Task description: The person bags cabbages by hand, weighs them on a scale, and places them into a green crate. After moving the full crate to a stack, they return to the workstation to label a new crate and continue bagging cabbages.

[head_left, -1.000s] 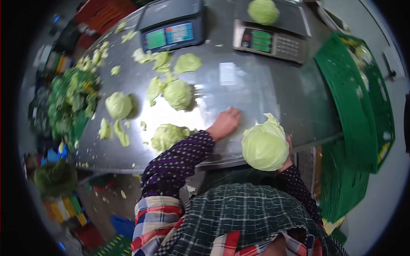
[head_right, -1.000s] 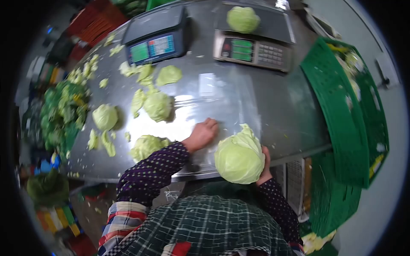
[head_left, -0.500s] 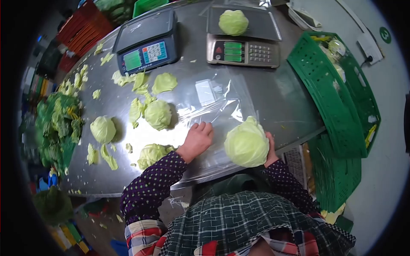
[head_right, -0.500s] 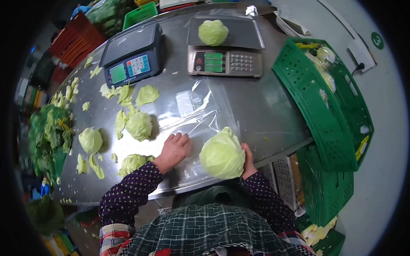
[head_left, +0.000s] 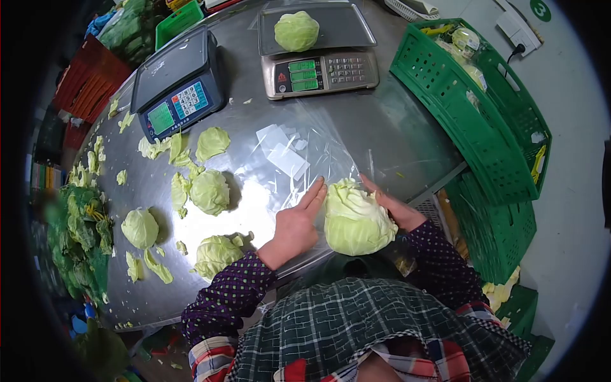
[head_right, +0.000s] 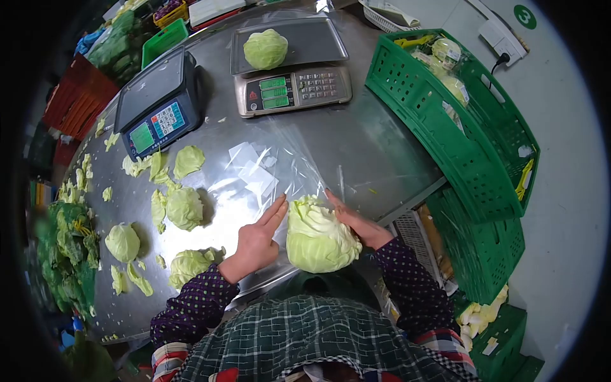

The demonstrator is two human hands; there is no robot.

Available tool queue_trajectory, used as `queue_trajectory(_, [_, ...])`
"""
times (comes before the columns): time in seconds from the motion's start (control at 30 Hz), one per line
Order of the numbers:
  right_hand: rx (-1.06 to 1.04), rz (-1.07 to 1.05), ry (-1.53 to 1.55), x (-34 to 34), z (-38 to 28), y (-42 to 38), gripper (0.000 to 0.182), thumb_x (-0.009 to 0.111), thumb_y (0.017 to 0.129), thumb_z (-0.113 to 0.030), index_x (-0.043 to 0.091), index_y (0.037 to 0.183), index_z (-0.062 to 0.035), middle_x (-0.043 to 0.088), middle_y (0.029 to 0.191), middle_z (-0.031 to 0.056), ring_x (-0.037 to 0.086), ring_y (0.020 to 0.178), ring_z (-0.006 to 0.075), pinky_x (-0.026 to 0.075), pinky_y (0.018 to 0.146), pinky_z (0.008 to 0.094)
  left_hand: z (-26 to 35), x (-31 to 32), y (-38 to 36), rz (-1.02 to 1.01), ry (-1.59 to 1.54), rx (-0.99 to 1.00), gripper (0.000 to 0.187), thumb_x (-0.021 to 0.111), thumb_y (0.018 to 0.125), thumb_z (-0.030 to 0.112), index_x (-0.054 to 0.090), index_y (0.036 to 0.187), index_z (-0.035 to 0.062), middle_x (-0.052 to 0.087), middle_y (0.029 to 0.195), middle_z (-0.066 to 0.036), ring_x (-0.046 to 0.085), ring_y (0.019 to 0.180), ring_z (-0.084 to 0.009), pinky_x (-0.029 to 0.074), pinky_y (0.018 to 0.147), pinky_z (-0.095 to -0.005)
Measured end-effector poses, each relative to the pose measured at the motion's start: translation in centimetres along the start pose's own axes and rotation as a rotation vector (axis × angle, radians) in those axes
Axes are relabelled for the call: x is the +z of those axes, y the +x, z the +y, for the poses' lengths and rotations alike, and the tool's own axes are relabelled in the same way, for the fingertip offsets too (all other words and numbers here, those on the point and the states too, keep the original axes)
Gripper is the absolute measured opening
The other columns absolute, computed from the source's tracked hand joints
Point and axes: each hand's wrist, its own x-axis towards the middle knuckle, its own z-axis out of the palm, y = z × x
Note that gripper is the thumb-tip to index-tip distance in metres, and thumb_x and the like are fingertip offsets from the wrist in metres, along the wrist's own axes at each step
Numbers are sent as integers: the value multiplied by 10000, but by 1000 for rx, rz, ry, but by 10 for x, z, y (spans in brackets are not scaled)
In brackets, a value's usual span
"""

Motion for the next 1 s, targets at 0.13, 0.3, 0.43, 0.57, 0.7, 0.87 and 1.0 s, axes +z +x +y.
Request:
queue_trajectory(0.13, [30,-65,-173,-8,-9,-9,763,535,908,-207,61,1493,-80,257,1475,115,323,1311,184,253,1085,300,3,1,14,13,-35,-28,841,528,567,-49,376,1388,49,360,1459,-52,636,685,-285,497,534,-345])
queue_trajectory(0.3, [164,34,-77,-4,5,6,783,534,907,-164,21,1488,-61,228,1483,124,284,1335,181,233,1092,299,4,5,10,-87,67,162,844,602,591,11,352,1396,50,330,1476,-76,638,670,-246,502,538,-339])
queue_trajectory(0.43, [111,106,44,-4,16,5,769,536,922,-232,50,1477,-17,235,1471,126,230,1363,192,185,1116,303,5,0,7,-52,97,219,822,598,576,6,399,1373,43,342,1472,-79,619,621,-222,499,524,-321])
queue_trajectory(0.57, [0,-77,-333,11,-9,-11,742,510,939,-356,128,1462,4,353,1397,133,364,1294,206,301,1076,316,17,-15,15,-36,106,301,801,598,581,8,411,1359,30,346,1468,-92,619,620,-221,496,516,-319])
queue_trajectory(0.7, [305,111,-190,13,-31,-3,727,546,917,-269,134,1454,-5,456,1288,122,538,1099,193,459,923,303,23,-10,16,-84,66,304,815,598,565,14,405,1356,8,352,1464,-98,617,612,-239,489,503,-315])
queue_trajectory(0.87, [232,54,-188,21,-41,-28,741,622,836,-98,192,1437,-41,522,1126,93,586,868,153,506,747,274,38,-19,23,-143,18,278,861,621,566,40,352,1382,-9,277,1492,-144,639,656,-270,515,552,-336])
queue_trajectory(1.0, [247,273,-416,30,-39,-19,356,638,811,-58,535,1149,-17,583,881,32,566,782,120,475,685,272,48,16,33,-95,-230,152,622,631,611,99,493,1214,29,614,810,-173,624,725,-334,494,577,-400])
